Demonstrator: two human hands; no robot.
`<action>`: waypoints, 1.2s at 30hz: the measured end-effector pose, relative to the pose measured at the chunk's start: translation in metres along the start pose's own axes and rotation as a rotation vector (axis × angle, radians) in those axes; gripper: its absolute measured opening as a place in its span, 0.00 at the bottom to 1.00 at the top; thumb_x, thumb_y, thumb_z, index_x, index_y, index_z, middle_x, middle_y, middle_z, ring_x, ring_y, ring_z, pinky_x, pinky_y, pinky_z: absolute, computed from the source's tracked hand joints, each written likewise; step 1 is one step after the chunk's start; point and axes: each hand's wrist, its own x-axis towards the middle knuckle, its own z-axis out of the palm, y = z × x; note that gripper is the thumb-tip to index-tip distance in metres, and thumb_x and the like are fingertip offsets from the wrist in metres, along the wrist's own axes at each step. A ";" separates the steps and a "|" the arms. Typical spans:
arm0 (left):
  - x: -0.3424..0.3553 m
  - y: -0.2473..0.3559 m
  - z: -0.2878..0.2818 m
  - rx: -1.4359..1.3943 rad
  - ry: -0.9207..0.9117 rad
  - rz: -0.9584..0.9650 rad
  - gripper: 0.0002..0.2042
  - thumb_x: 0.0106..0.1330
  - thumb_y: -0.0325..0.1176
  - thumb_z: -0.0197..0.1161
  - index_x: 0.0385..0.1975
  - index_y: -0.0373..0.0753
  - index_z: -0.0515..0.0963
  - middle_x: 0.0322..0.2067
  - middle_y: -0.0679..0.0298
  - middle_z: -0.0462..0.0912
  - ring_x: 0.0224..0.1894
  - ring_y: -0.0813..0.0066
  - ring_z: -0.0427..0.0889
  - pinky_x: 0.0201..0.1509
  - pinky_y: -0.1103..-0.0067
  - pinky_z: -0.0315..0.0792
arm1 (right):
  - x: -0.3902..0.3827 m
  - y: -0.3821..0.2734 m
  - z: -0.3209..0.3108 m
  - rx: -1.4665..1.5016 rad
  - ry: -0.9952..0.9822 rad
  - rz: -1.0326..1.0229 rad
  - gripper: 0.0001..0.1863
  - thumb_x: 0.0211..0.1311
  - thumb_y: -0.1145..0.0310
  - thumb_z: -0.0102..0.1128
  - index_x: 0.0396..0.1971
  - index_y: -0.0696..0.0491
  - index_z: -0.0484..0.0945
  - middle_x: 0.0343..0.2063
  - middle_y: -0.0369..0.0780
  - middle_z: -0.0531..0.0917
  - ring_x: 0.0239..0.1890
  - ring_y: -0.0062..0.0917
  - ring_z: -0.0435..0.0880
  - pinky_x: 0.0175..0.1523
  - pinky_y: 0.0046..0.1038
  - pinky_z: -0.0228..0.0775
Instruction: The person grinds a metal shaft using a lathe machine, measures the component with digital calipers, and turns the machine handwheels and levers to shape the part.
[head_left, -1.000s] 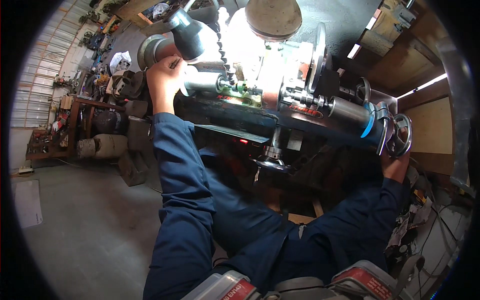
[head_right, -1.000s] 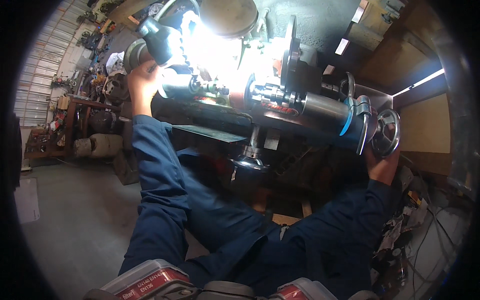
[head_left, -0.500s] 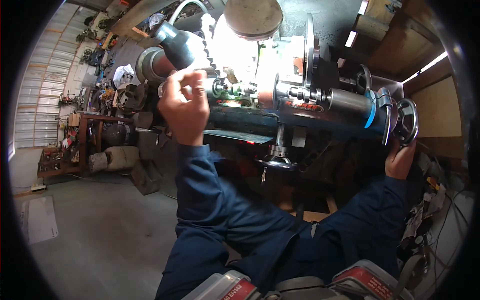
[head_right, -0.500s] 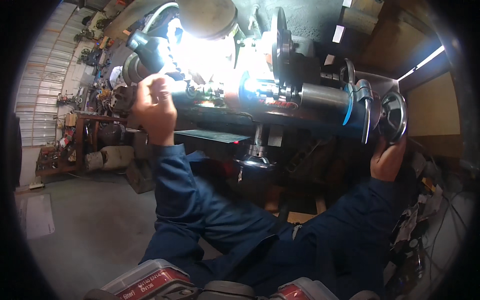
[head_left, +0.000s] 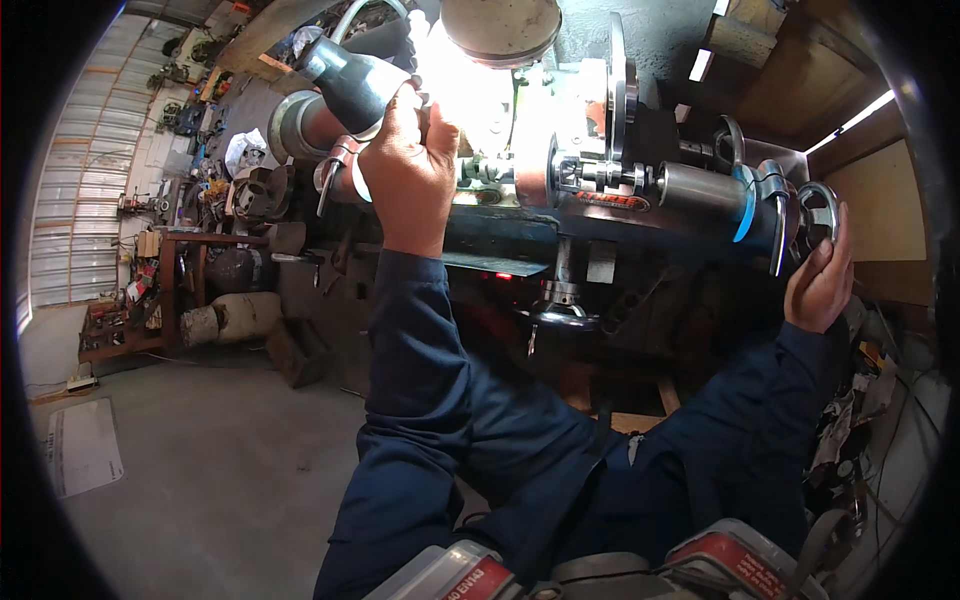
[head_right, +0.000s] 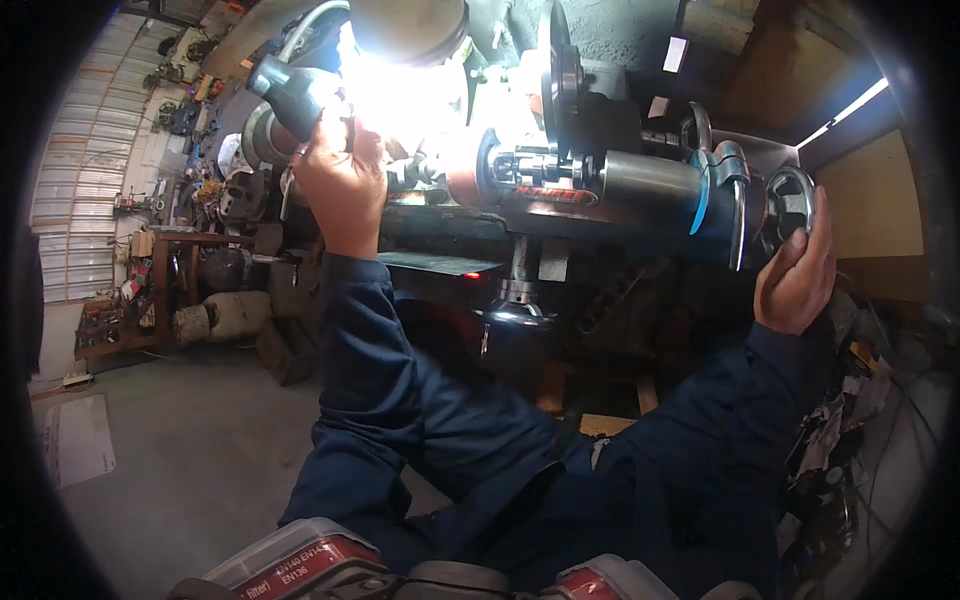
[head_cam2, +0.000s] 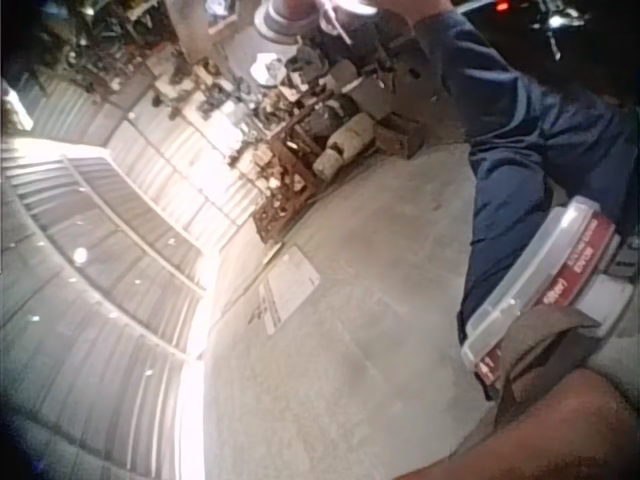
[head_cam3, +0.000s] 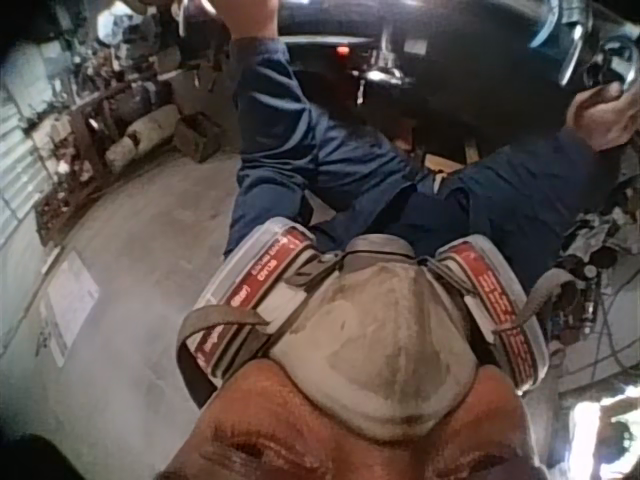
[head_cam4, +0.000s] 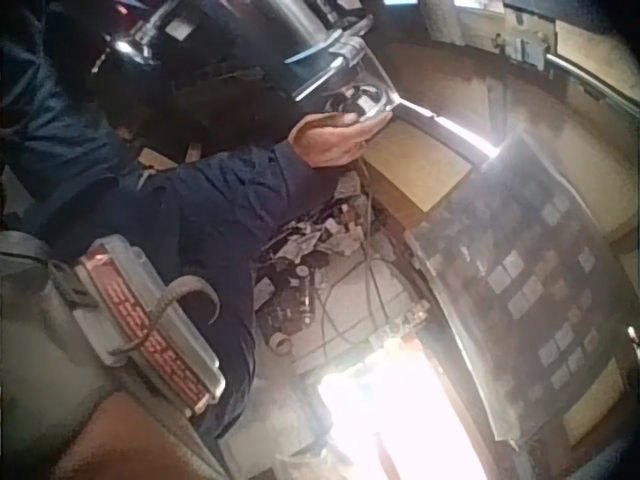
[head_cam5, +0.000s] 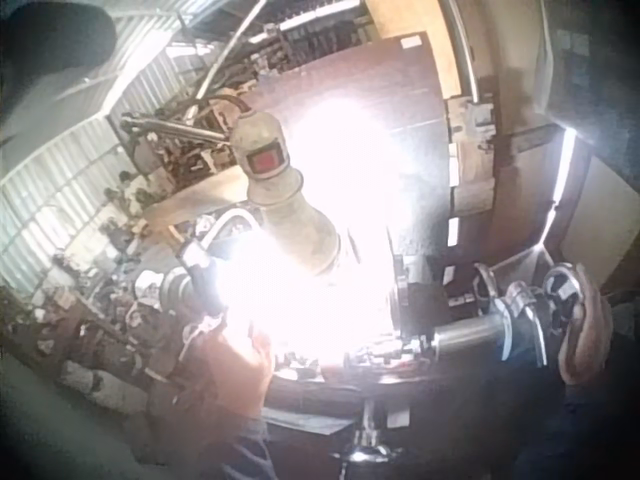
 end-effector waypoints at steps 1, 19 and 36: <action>-0.001 0.000 -0.001 -0.036 -0.039 -0.053 0.15 0.65 0.35 0.63 0.43 0.28 0.77 0.23 0.53 0.83 0.26 0.61 0.85 0.29 0.73 0.76 | 0.003 -0.002 -0.001 -0.009 -0.008 -0.003 0.22 0.76 0.62 0.37 0.60 0.60 0.68 0.54 0.52 0.77 0.54 0.47 0.78 0.57 0.39 0.70; -0.004 0.006 -0.017 -0.283 -0.061 -0.337 0.14 0.62 0.36 0.67 0.38 0.30 0.80 0.22 0.61 0.84 0.24 0.79 0.80 0.30 0.77 0.72 | 0.010 -0.003 0.000 -0.083 -0.044 0.052 0.20 0.75 0.63 0.38 0.58 0.52 0.72 0.49 0.46 0.82 0.47 0.44 0.83 0.47 0.38 0.75; -0.002 0.000 -0.017 -0.168 -0.124 -0.224 0.10 0.57 0.35 0.68 0.25 0.33 0.79 0.18 0.59 0.82 0.20 0.68 0.83 0.28 0.76 0.75 | 0.045 0.006 -0.007 -0.223 -0.363 0.194 0.18 0.72 0.57 0.42 0.55 0.41 0.77 0.44 0.45 0.83 0.44 0.45 0.82 0.45 0.41 0.74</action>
